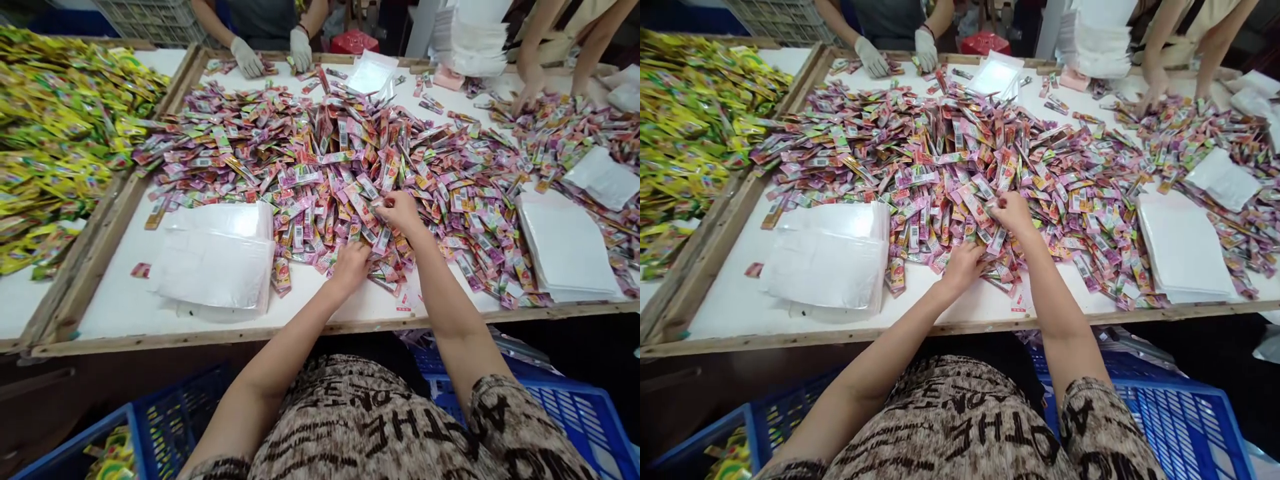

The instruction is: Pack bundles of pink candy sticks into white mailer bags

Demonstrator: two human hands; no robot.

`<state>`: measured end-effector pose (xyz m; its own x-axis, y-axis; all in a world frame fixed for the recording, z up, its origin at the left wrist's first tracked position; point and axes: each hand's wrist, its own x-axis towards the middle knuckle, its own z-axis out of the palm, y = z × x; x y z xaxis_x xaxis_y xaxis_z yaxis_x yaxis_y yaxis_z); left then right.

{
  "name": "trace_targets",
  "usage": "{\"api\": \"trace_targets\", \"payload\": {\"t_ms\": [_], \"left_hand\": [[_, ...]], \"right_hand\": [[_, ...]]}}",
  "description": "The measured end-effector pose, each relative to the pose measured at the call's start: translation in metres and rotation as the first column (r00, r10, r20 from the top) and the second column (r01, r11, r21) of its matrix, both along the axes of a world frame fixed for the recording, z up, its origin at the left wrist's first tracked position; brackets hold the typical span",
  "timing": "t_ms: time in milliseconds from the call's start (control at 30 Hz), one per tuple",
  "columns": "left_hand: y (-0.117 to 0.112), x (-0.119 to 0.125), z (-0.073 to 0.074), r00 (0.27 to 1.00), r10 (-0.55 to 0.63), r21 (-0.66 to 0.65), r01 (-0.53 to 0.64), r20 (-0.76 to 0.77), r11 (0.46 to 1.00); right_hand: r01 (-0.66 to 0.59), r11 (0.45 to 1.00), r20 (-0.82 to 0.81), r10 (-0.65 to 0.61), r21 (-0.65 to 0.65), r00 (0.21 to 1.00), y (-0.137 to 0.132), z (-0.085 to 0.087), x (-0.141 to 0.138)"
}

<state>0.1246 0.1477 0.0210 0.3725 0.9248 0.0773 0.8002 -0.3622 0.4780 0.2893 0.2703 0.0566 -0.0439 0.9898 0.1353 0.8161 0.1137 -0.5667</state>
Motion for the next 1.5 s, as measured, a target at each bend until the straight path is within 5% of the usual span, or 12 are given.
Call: {"api": "trace_targets", "payload": {"t_ms": [133, 333, 433, 500, 567, 633, 733, 833, 967, 1200, 1367, 1500], "left_hand": [[-0.002, -0.011, 0.002, 0.999, -0.045, -0.057, 0.045, -0.006, 0.997], [-0.002, -0.038, 0.013, 0.992, -0.006, -0.003, 0.006, -0.128, 1.0], [-0.004, -0.064, 0.016, 0.996, 0.024, -0.067, -0.03, -0.088, 0.997], [-0.005, -0.081, 0.018, 0.983, 0.165, -0.122, -0.155, 0.078, 0.98], [-0.005, -0.089, 0.024, 0.871, 0.316, -0.211, -0.252, 0.376, 0.945], [-0.003, -0.084, 0.034, 0.648, 0.373, -0.316, -0.209, 0.664, 0.925], [-0.002, -0.055, 0.052, 0.393, 0.361, -0.377, -0.039, 0.846, 0.925], [-0.013, -0.026, 0.054, 0.329, 0.351, -0.387, 0.047, 0.877, 0.921], [-0.048, -0.021, 0.021, 0.39, 0.391, -0.429, 0.014, 0.834, 0.903], [-0.096, -0.045, -0.027, 0.471, 0.423, -0.497, 0.039, 0.774, 0.867], [-0.093, -0.045, -0.029, 0.569, 0.407, -0.521, 0.046, 0.715, 0.852], [-0.094, -0.053, -0.02, 0.476, 0.529, -0.65, 0.127, 0.702, 0.749]], "right_hand": [[0.121, 0.993, -0.182, -0.116, 0.014, 0.976, 0.001, 0.01, 0.001], [0.015, 0.975, 0.034, -0.008, -0.223, 0.999, 0.001, 0.008, -0.042], [-0.059, 0.961, -0.247, -0.01, -0.27, 0.969, -0.003, 0.005, -0.035], [-0.101, 0.964, -0.544, -0.051, -0.246, 0.838, -0.007, 0.009, -0.017], [-0.094, 0.98, -0.746, -0.072, -0.178, 0.662, -0.014, 0.021, 0.002], [-0.074, 0.991, -0.842, -0.058, -0.115, 0.536, -0.026, 0.035, 0.013], [-0.144, 0.978, -0.875, -0.067, -0.154, 0.479, -0.057, 0.049, 0.006], [-0.294, 0.917, -0.884, -0.114, -0.269, 0.454, -0.104, 0.037, -0.016], [-0.33, 0.887, -0.912, -0.2, -0.324, 0.358, -0.166, -0.009, -0.034], [-0.289, 0.917, -0.867, -0.107, -0.276, 0.487, -0.216, -0.056, -0.032], [-0.291, 0.927, -0.711, 0.039, -0.238, 0.703, -0.217, -0.053, -0.036], [-0.195, 0.941, -0.664, -0.04, -0.277, 0.746, -0.212, -0.057, -0.04]]}}
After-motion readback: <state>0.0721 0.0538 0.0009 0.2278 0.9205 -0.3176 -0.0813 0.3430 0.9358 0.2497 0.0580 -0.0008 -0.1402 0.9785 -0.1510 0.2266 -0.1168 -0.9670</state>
